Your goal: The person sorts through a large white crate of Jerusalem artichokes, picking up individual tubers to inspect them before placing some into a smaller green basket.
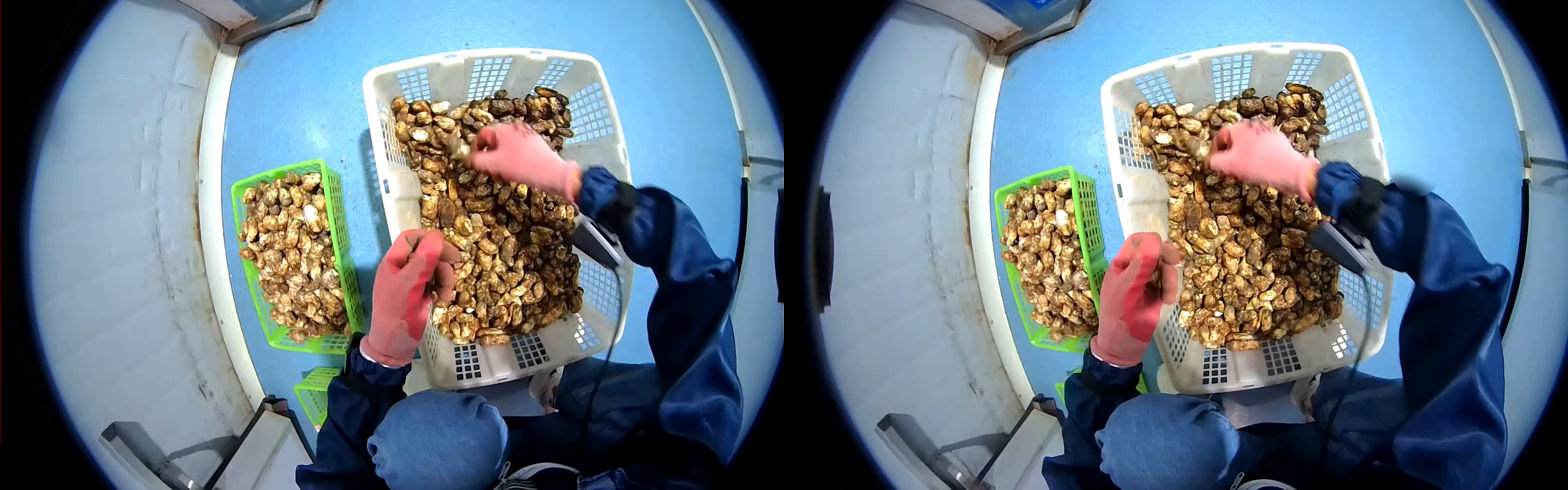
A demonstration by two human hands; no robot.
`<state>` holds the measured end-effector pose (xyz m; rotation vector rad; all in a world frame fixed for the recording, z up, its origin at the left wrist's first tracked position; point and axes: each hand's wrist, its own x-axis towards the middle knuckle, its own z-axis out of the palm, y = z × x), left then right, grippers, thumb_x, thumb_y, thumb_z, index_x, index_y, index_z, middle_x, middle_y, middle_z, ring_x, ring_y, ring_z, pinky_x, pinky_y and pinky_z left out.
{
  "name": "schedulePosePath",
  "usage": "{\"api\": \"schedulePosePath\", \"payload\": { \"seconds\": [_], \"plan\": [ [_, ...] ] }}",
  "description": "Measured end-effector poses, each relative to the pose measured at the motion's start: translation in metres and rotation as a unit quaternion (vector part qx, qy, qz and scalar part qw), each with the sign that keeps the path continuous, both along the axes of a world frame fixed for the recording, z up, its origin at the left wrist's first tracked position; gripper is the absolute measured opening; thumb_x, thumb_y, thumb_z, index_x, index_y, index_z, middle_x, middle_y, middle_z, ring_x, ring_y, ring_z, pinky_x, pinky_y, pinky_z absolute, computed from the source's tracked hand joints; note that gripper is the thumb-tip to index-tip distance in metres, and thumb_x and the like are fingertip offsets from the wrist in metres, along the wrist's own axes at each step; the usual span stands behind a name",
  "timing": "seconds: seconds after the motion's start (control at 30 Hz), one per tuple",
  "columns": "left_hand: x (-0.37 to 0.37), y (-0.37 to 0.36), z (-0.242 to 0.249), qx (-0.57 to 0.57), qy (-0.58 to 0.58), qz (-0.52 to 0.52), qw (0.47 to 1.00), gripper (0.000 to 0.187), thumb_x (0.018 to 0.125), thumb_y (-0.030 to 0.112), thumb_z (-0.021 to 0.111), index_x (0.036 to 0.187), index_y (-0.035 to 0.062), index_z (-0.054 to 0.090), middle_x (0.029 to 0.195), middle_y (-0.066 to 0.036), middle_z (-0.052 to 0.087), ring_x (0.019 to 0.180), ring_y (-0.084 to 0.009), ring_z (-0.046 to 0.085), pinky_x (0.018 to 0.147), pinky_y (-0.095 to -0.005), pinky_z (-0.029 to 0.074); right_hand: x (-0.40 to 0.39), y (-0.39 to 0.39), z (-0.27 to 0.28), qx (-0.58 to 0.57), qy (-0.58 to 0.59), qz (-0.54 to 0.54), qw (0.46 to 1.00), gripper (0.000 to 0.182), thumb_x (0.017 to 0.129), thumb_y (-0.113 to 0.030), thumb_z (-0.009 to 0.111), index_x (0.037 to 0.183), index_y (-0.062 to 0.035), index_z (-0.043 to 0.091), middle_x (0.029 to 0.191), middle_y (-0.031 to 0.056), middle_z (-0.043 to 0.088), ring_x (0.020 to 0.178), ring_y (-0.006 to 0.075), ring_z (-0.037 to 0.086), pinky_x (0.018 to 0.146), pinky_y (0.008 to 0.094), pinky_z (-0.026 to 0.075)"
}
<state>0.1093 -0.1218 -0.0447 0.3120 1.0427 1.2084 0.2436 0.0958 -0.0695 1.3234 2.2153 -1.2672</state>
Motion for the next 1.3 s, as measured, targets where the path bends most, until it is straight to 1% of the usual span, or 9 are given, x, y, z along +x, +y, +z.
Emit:
{"api": "schedulePosePath", "payload": {
  "seconds": [0.37,0.5,0.67,0.77,0.87,1.0,1.13,1.2,1.3],
  "plan": [
    [0.003,0.007,0.014,-0.06,0.081,0.104,0.989,0.036,0.095,0.035,0.053,0.109,0.0024,0.059,0.072,0.0,0.057,0.057,-0.0069,0.05,0.048,-0.0206,0.039,0.003,-0.038,0.044,-0.066,0.234,0.123,0.962,0.034,0.093,-0.034,0.047,0.105,-0.0077,0.064,0.079,0.0107,0.065,0.069,0.0185,0.064,0.065,0.0317,0.052],
    [0.001,-0.001,0.019,-0.05,0.033,0.109,0.992,0.039,0.095,0.045,0.049,0.103,0.0069,0.057,0.086,0.0,0.057,0.059,-0.0034,0.045,0.053,-0.0163,0.038,-0.011,0.015,-0.03,0.255,0.016,0.109,0.961,0.041,0.089,-0.04,0.051,0.111,-0.0072,0.061,0.092,0.0129,0.068,0.081,0.0271,0.067,0.073,0.0379,0.052],
    [-0.004,-0.004,0.016,-0.055,-0.03,0.125,0.99,0.035,0.095,0.044,0.05,0.101,0.0099,0.055,0.096,-0.003,0.059,0.059,-0.0057,0.043,0.057,-0.0175,0.041,-0.007,-0.007,-0.056,0.274,-0.116,0.242,0.924,0.047,0.088,-0.047,0.055,0.11,-0.0052,0.06,0.083,0.0131,0.067,0.073,0.028,0.066,0.066,0.0374,0.051],
    [-0.006,-0.003,0.009,-0.028,-0.131,0.154,0.979,0.034,0.097,0.04,0.047,0.105,0.0078,0.055,0.101,-0.007,0.058,0.071,-0.0143,0.053,0.064,-0.0257,0.047,-0.011,-0.004,0.012,-0.182,-0.096,0.185,0.961,0.05,0.086,-0.052,0.056,0.108,-0.0069,0.064,0.082,0.0078,0.067,0.066,0.0154,0.062,0.064,0.0334,0.053],
    [-0.006,0.002,0.008,-0.026,-0.261,0.183,0.947,0.032,0.097,0.034,0.048,0.111,0.0058,0.052,0.113,-0.012,0.055,0.09,-0.0226,0.059,0.075,-0.0318,0.049,-0.005,0.0,-0.005,0.291,0.094,0.306,0.901,0.05,0.09,-0.048,0.052,0.12,-0.0085,0.056,0.085,0.0106,0.067,0.07,0.0225,0.065,0.066,0.0345,0.053],
    [-0.006,0.002,0.007,-0.016,-0.272,0.145,0.951,0.03,0.095,0.025,0.052,0.118,0.0056,0.05,0.122,-0.014,0.053,0.107,-0.0255,0.057,0.082,-0.0323,0.05,-0.042,0.016,-0.06,0.368,-0.003,0.209,0.906,0.019,0.089,-0.019,0.05,0.099,-0.0047,0.058,0.092,0.0116,0.064,0.085,0.0272,0.064,0.068,0.0376,0.051],
    [-0.002,0.0,0.007,-0.027,-0.171,0.115,0.978,0.023,0.094,0.015,0.051,0.114,0.0042,0.05,0.111,-0.011,0.056,0.098,-0.0199,0.057,0.077,-0.0283,0.049,-0.037,0.015,-0.054,0.338,-0.074,0.258,0.902,0.027,0.086,-0.019,0.051,0.107,-0.0046,0.059,0.099,0.0131,0.066,0.089,0.0264,0.065,0.071,0.0364,0.052],
    [0.0,-0.011,-0.012,0.189,0.151,-0.034,0.97,0.022,0.092,0.014,0.051,0.113,0.0066,0.05,0.108,-0.01,0.053,0.1,-0.0241,0.056,0.077,-0.031,0.048,-0.019,0.011,-0.041,0.208,0.087,0.098,0.969,0.038,0.084,-0.022,0.052,0.116,-0.0044,0.058,0.084,0.0127,0.066,0.075,0.0229,0.064,0.066,0.0358,0.051],
    [0.008,-0.001,0.011,0.003,-0.045,0.019,0.999,0.037,0.092,0.024,0.054,0.121,0.0024,0.047,0.093,-0.006,0.053,0.087,-0.0159,0.053,0.07,-0.0259,0.043,-0.001,-0.01,0.024,0.01,0.098,0.023,0.995,0.044,0.077,-0.029,0.057,0.116,-0.009,0.062,0.074,0.008,0.066,0.062,0.0143,0.061,0.064,0.0285,0.05]
  ]
}}
